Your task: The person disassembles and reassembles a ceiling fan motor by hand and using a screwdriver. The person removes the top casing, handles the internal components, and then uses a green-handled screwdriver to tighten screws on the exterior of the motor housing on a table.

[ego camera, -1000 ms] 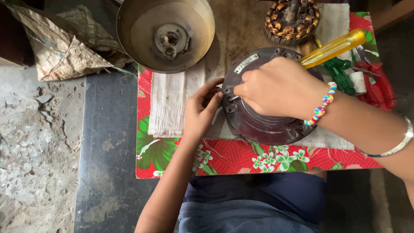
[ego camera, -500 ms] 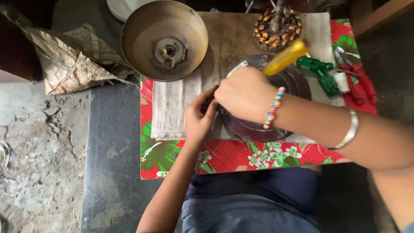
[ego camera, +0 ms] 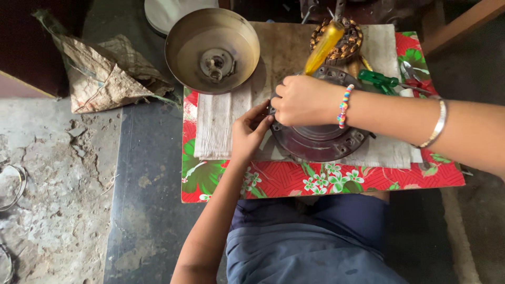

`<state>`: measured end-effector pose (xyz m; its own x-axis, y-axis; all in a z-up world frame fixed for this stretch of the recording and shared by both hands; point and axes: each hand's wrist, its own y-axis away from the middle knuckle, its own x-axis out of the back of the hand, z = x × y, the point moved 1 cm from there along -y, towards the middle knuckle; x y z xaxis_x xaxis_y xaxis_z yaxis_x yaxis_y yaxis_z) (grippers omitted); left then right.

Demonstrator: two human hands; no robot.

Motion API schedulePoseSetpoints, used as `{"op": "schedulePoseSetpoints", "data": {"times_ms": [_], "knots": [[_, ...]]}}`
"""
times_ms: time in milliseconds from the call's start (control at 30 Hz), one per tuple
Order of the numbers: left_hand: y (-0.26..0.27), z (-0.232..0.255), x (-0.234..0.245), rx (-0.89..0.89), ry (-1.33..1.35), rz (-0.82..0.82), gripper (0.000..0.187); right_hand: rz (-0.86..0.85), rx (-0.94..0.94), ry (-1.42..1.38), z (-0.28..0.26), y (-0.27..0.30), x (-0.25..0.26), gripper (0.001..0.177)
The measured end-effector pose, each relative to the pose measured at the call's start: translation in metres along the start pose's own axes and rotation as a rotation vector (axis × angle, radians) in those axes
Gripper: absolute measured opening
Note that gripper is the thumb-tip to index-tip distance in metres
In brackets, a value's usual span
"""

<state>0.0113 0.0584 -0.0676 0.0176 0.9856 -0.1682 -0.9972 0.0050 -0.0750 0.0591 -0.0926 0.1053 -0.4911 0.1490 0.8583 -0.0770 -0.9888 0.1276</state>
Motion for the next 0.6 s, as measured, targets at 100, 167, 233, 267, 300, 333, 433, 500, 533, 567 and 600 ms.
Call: {"op": "schedulePoseSetpoints", "data": {"times_ms": [100, 167, 233, 267, 300, 333, 433, 500, 533, 567, 600], "knots": [[0.0, -0.001, -0.002, -0.013, 0.074, 0.005, 0.042, 0.033, -0.028, -0.004, 0.0, -0.002, -0.002, 0.013], [-0.001, -0.001, -0.002, -0.011, 0.053, 0.001, 0.044, -0.025, -0.119, -0.038, 0.0, 0.0, -0.004, 0.013], [0.001, -0.002, -0.001, -0.005, 0.032, -0.002, 0.045, -0.083, -0.209, -0.077, -0.002, -0.001, -0.006, 0.013], [0.001, -0.002, -0.001, -0.008, 0.034, -0.005, 0.045, -0.101, -0.2, -0.084, -0.003, -0.001, -0.006, 0.012], [0.0, -0.003, -0.001, -0.01, 0.036, -0.007, 0.046, -0.119, -0.19, -0.09, -0.003, -0.002, -0.005, 0.012], [0.0, -0.004, -0.001, -0.007, 0.038, -0.009, 0.046, -0.122, -0.191, -0.093, -0.005, -0.004, -0.003, 0.012], [-0.001, -0.005, 0.0, -0.026, 0.013, -0.003, 0.044, -0.103, -0.105, -0.022, -0.012, -0.01, 0.0, 0.013], [0.0, -0.004, 0.0, -0.021, 0.02, -0.008, 0.045, -0.166, -0.167, -0.037, -0.014, -0.011, -0.002, 0.013], [0.0, -0.002, 0.0, -0.021, 0.023, -0.004, 0.045, -0.167, -0.163, -0.036, -0.014, -0.013, -0.005, 0.013], [0.001, -0.001, 0.0, -0.016, 0.006, -0.009, 0.046, -0.222, -0.185, -0.093, -0.014, -0.015, -0.008, 0.013], [0.001, 0.001, 0.001, -0.011, -0.013, -0.014, 0.047, -0.276, -0.209, -0.149, -0.012, -0.016, -0.01, 0.013]]}}
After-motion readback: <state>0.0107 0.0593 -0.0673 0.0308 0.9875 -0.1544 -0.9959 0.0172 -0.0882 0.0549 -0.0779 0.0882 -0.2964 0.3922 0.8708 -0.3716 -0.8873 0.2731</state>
